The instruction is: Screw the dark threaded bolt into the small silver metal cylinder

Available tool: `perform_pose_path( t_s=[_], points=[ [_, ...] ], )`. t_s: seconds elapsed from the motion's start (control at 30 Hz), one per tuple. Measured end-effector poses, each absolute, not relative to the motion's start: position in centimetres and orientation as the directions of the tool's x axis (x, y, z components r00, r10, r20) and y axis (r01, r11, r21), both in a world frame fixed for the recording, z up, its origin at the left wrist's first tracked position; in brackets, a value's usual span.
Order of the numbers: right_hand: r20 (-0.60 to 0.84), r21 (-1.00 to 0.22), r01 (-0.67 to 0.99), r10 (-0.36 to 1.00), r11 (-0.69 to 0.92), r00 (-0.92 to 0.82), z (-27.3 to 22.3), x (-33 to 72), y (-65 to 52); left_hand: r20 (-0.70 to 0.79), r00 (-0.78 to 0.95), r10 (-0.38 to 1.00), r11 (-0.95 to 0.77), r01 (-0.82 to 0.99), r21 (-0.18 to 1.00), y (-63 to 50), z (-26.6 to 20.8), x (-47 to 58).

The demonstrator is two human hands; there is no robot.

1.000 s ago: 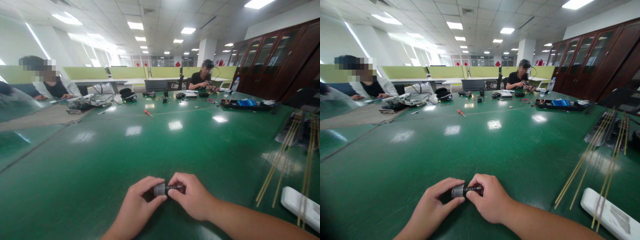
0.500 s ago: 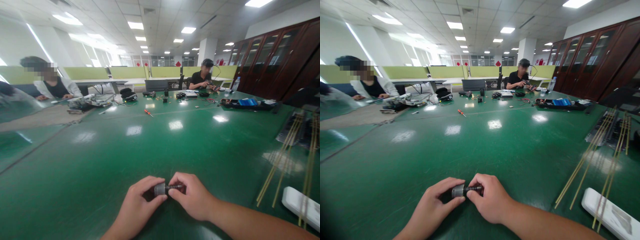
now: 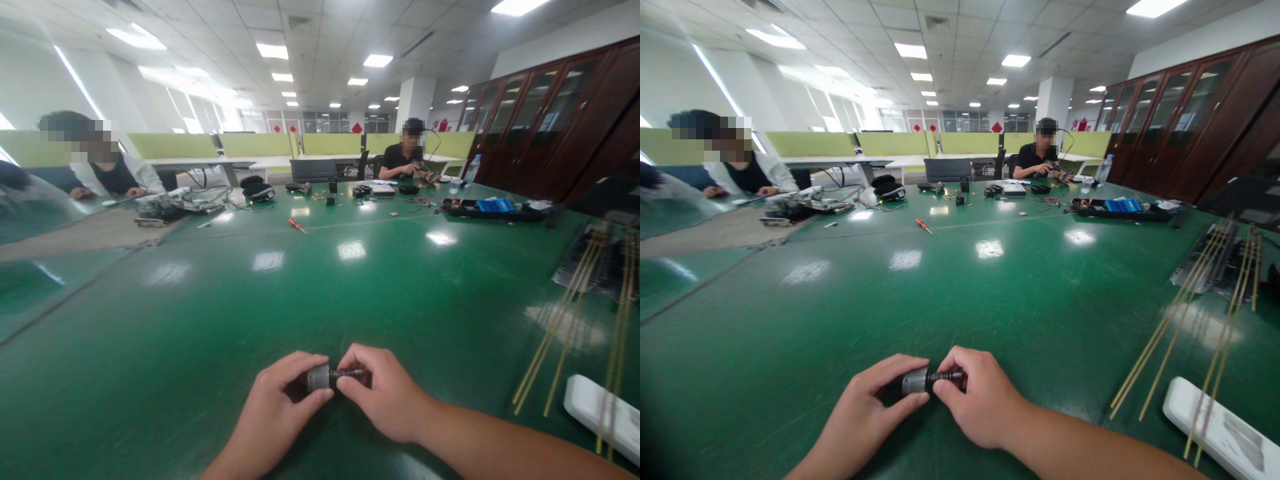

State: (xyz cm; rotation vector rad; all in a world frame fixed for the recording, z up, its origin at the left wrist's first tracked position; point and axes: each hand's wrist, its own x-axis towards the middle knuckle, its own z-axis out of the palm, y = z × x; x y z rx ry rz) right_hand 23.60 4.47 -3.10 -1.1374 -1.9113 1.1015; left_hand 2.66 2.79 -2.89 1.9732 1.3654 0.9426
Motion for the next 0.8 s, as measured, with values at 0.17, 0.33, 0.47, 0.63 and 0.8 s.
perform_pose_path(
  t_s=[0.17, 0.33, 0.47, 0.63, 0.8],
  points=[
    [0.105, -0.896, 0.355, 0.904, 0.267, -0.415, -3.04, 23.65, 4.5, 0.226, 0.227, 0.947, -0.316, 0.544, 0.777, 2.71, -2.71, 2.81],
    [0.106, -0.899, 0.348, 0.904, 0.265, -0.415, -3.06, 23.73, 4.47, 0.216, 0.211, 0.953, -0.298, 0.547, 0.782, 2.7, -2.82, 2.78],
    [0.109, -0.901, 0.342, 0.901, 0.268, -0.419, -3.12, 23.71, 4.47, 0.202, 0.205, 0.958, -0.283, 0.542, 0.792, 2.73, -2.82, 2.76],
    [0.112, -0.903, 0.334, 0.9, 0.269, -0.421, -3.13, 23.62, 4.51, 0.195, 0.203, 0.96, -0.276, 0.546, 0.791, 2.74, -2.76, 2.77],
    [0.101, -0.903, 0.343, 0.904, 0.259, -0.415, -3.15, 23.61, 4.49, 0.193, 0.195, 0.962, -0.27, 0.54, 0.797, 2.69, -2.71, 2.82]
  ],
)
